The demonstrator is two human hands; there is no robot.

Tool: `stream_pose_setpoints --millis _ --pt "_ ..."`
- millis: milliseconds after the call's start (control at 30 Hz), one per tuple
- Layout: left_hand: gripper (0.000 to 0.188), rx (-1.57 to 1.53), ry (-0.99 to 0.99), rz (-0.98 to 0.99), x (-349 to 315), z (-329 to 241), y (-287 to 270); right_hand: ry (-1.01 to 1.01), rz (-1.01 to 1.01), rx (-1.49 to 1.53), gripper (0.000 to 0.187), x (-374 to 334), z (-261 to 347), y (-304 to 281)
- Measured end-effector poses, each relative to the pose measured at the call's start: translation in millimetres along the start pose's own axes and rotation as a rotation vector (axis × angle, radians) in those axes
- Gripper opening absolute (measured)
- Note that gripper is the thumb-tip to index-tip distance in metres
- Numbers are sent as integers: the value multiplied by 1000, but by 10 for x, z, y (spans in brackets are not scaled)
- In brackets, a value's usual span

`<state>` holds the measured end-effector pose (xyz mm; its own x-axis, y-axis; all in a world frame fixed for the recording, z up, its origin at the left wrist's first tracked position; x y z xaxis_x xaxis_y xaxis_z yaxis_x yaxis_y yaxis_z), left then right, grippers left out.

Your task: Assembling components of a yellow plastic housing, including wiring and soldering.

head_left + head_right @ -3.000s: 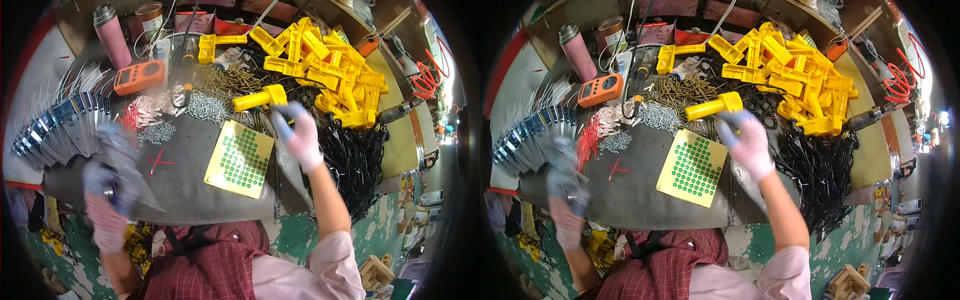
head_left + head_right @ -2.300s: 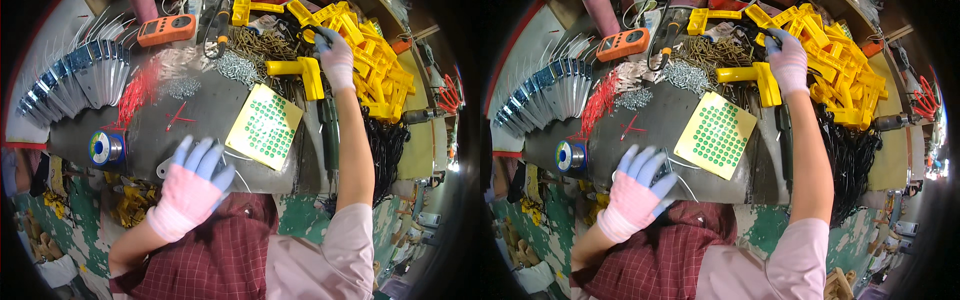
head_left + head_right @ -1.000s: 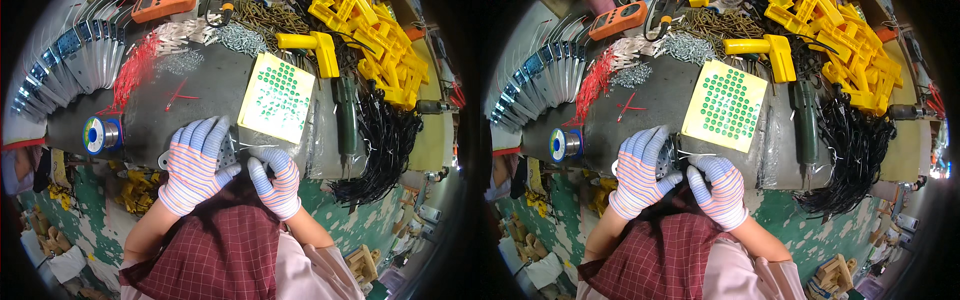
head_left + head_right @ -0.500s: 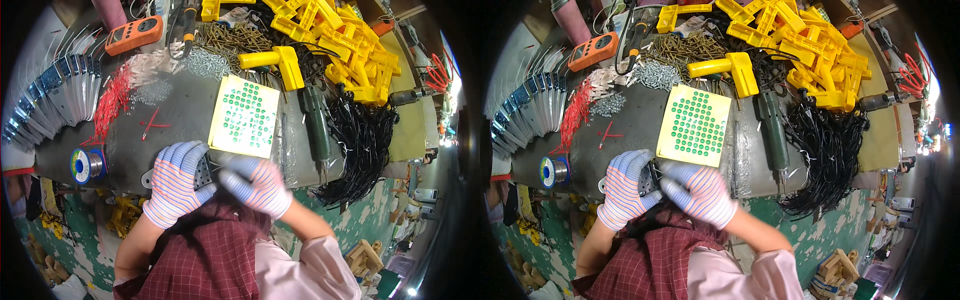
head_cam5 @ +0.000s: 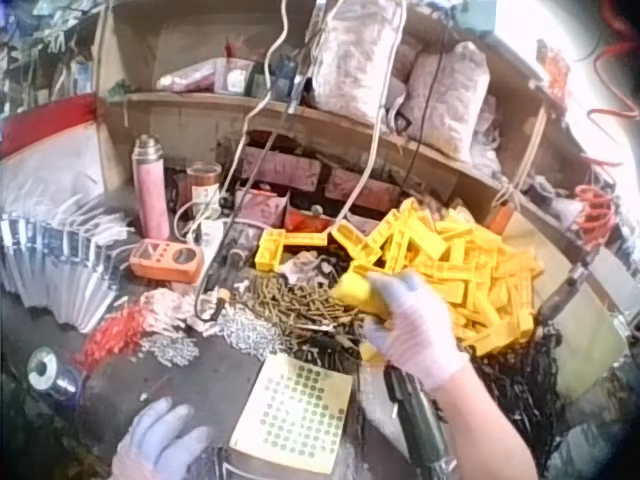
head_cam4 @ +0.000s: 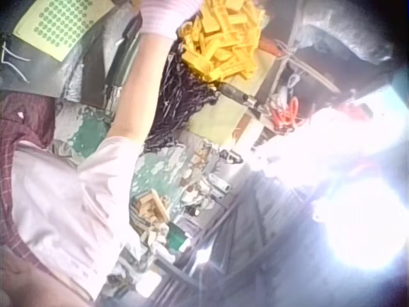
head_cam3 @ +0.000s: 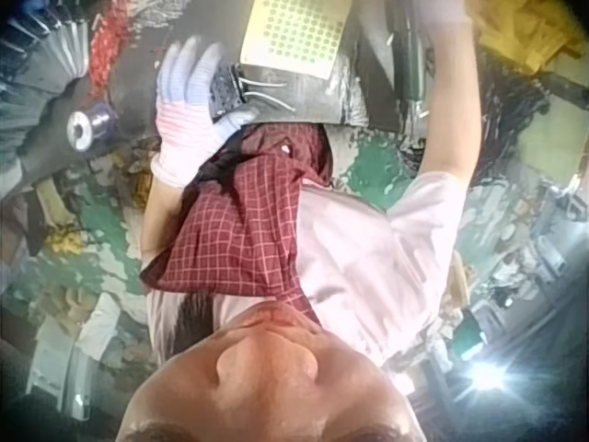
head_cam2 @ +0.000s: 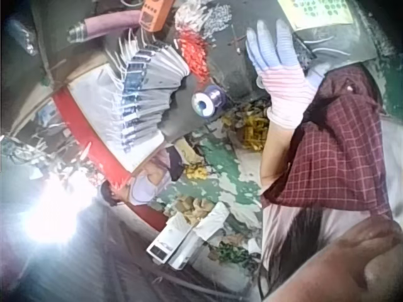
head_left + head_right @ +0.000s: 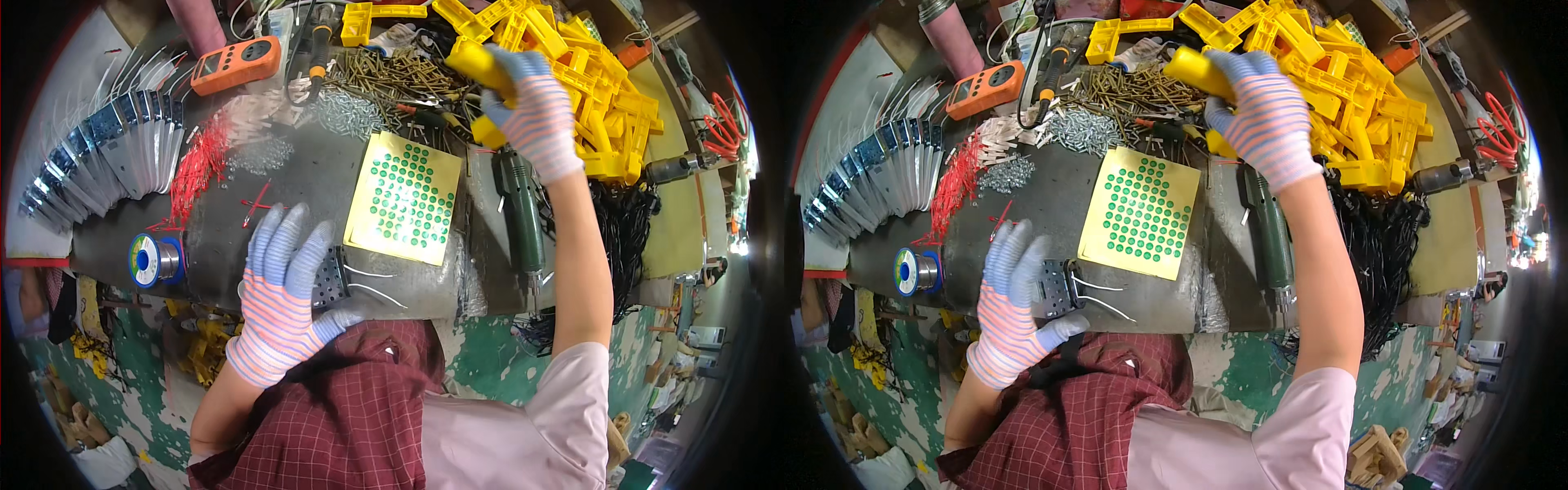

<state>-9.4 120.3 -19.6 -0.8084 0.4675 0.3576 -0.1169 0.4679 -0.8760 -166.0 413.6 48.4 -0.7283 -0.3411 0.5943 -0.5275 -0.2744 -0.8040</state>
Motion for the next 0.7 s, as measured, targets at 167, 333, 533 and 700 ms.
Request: stream_pose_setpoints --millis 167,333,533,700 --pt "84 -487 -29 -218 377 -201 -176 277 13 997 54 -57 895 -400" --pt "52 -1307 -469 -177 287 -66 -26 475 105 1341 47 -98 915 -222" --pt "49 -1165 -528 -387 -268 379 -99 445 656 -64 40 -830 5 403" --pt "49 -1296 -515 -354 -125 343 19 395 602 -184 38 -1105 -83 601"
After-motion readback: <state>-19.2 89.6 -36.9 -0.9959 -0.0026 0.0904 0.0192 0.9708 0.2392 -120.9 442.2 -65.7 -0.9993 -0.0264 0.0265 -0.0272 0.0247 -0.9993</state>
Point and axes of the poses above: each hand's wrist, its own x-axis towards the middle knuckle, its own y-axis out of the palm, z = x × y, the point moved 4 cm from there along x, towards the middle knuckle, and after that the axes turned 1 degree about x, right-handed, at the moved point
